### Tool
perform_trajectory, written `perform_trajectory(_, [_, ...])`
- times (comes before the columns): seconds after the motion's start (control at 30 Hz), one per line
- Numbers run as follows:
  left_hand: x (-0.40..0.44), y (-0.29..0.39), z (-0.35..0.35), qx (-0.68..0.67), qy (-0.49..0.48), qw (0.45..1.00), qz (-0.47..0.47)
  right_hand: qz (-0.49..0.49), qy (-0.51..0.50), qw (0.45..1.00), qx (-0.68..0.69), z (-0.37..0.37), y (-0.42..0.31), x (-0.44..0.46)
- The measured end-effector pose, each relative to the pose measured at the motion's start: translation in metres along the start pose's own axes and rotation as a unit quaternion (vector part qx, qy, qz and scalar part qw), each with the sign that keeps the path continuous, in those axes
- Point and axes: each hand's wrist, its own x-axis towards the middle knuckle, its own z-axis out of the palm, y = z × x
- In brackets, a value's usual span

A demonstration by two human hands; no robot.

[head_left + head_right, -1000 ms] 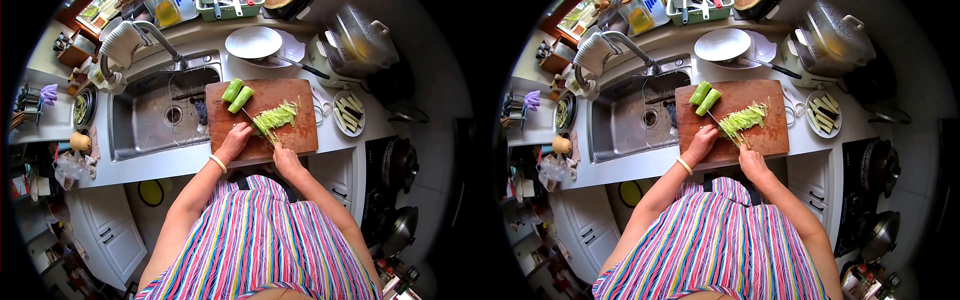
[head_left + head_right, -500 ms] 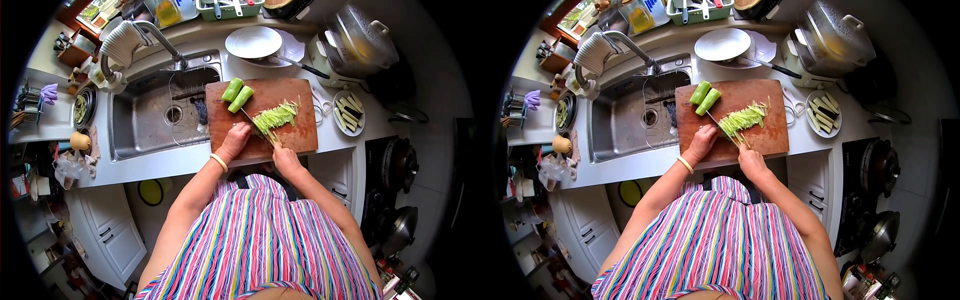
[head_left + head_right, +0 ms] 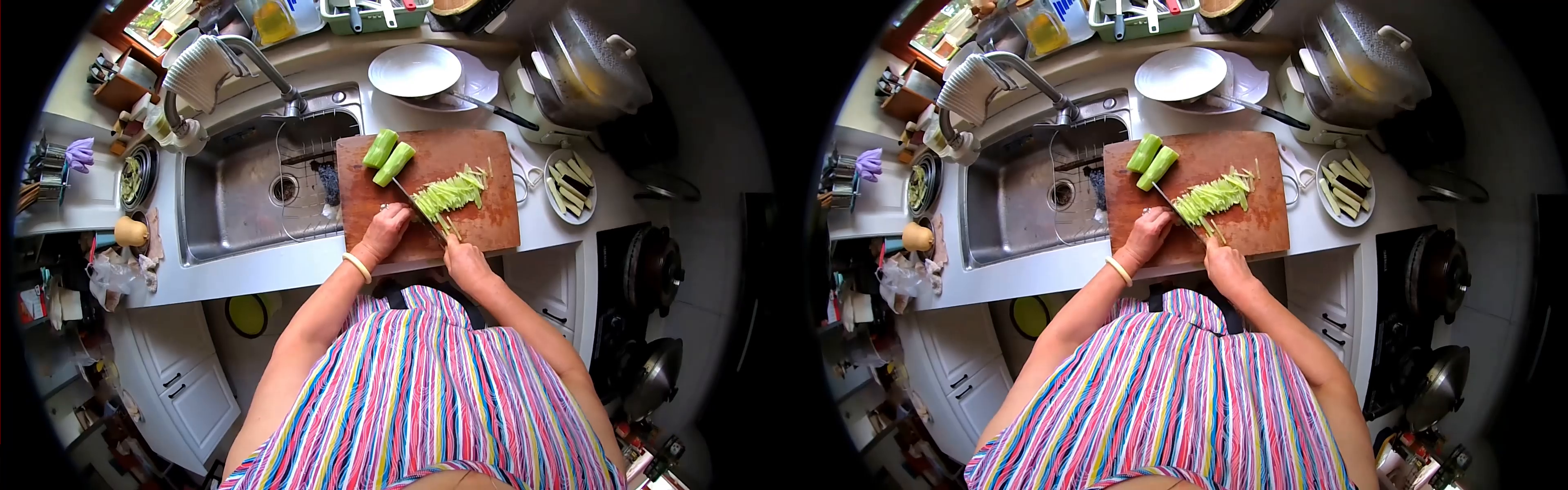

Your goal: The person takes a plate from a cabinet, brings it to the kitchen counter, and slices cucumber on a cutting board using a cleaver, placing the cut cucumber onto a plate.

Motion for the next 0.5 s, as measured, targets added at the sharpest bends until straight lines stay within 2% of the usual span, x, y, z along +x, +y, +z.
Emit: perform_trajectory(0.5, [0.001,0.001,-0.005,0.000,-0.016,1.000,-0.002,0.002,0.015,0.998,0.059,-0.008,-0.006,-0.004])
